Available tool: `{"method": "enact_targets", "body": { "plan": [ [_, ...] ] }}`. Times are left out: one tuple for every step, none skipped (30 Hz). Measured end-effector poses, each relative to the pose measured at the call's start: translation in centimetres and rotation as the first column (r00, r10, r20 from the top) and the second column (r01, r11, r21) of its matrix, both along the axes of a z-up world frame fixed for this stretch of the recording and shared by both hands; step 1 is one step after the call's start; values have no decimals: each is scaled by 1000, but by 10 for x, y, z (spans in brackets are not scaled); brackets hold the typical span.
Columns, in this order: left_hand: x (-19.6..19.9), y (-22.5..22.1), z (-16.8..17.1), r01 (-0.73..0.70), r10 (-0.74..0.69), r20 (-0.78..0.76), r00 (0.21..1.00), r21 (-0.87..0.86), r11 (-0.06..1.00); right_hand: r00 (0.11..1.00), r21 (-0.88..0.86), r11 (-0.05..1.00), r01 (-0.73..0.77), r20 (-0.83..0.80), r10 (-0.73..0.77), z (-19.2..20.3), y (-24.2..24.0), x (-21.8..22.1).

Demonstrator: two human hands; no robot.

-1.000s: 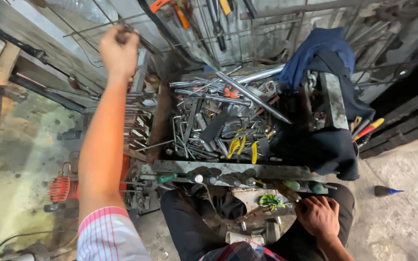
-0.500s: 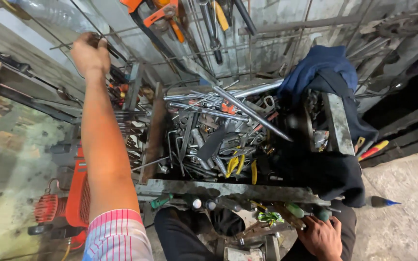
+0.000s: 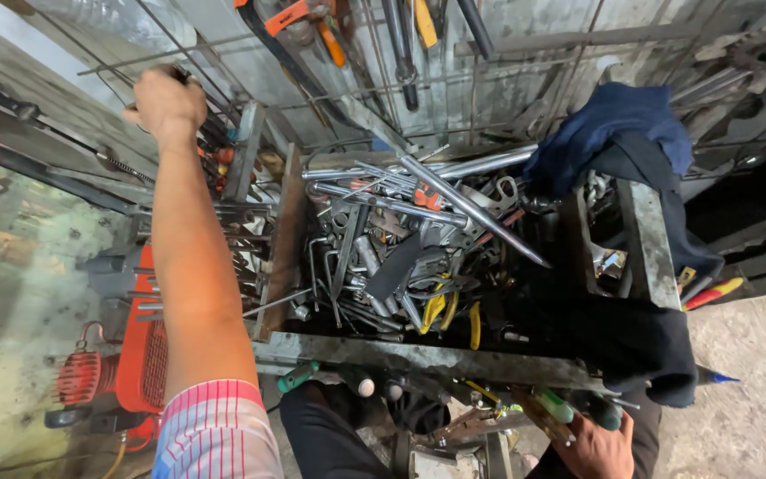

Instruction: Organize various motorcycle tools and metal parts on a workbench and clean a component with a cloth.

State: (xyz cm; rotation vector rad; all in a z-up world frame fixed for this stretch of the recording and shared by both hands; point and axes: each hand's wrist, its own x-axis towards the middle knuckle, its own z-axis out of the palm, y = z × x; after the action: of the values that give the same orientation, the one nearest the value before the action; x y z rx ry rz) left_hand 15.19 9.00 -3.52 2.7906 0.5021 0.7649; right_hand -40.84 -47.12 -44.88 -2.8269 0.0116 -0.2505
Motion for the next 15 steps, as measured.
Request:
{"method": "enact_targets", "body": {
  "plan": [
    [-1, 0, 1, -1, 1, 2, 1000, 0, 1000, 1000, 0, 1000, -1, 2, 1, -8, -2, -1],
    [0, -1, 1, -10, 10, 6, 1000, -8, 1000, 994, -29, 1000, 12, -106, -15, -16, -5, -3],
    [0, -2, 1, -19, 19, 10, 1000, -16, 1000, 976, -59, 998, 23, -213, -35, -24, -8, -5],
    [3, 0, -4, -18, 18, 6, 1000, -18, 1000, 976, -60, 998, 23, -216, -36, -12, -5, -4],
    [5, 2, -9, -40, 40, -16, 999, -1, 999, 989, -17, 999, 30, -148, -33, -1, -2, -2],
    [8, 7, -11, -65, 66, -34, 997, 20, 998, 997, 30, 999, 31, -74, -29, 9, 3, 3],
    [10, 9, -14, -68, 69, -33, 997, 21, 997, 997, 31, 999, 28, -73, -26, 13, 4, 5],
    [12, 11, -18, -98, 100, -83, 992, 30, 995, 997, 26, 999, 28, -76, -26, 17, 4, 6],
    [14, 12, -21, -128, 132, -132, 982, 40, 991, 997, 21, 999, 28, -78, -27, 21, 5, 8],
    [14, 12, -23, -128, 132, -130, 983, 38, 991, 997, 19, 999, 28, -76, -26, 14, 3, 6],
    [14, 12, -26, -148, 152, -161, 975, 35, 988, 991, -1, 999, 38, -131, -38, 7, 1, 3],
    [15, 12, -28, -168, 171, -193, 966, 32, 985, 981, -23, 999, 49, -184, -52, 0, -1, 0],
    [9, 6, -24, -168, 170, -192, 966, 29, 985, 982, -25, 999, 48, -182, -52, 1, -1, 0],
    [3, 0, -19, -174, 177, -216, 960, 30, 984, 1000, 23, 999, -23, -13, 23, 2, -1, 0],
    [-3, -5, -15, -181, 183, -239, 954, 31, 983, 983, 59, 994, -90, 165, 79, 3, 0, -1]
  ]
}}
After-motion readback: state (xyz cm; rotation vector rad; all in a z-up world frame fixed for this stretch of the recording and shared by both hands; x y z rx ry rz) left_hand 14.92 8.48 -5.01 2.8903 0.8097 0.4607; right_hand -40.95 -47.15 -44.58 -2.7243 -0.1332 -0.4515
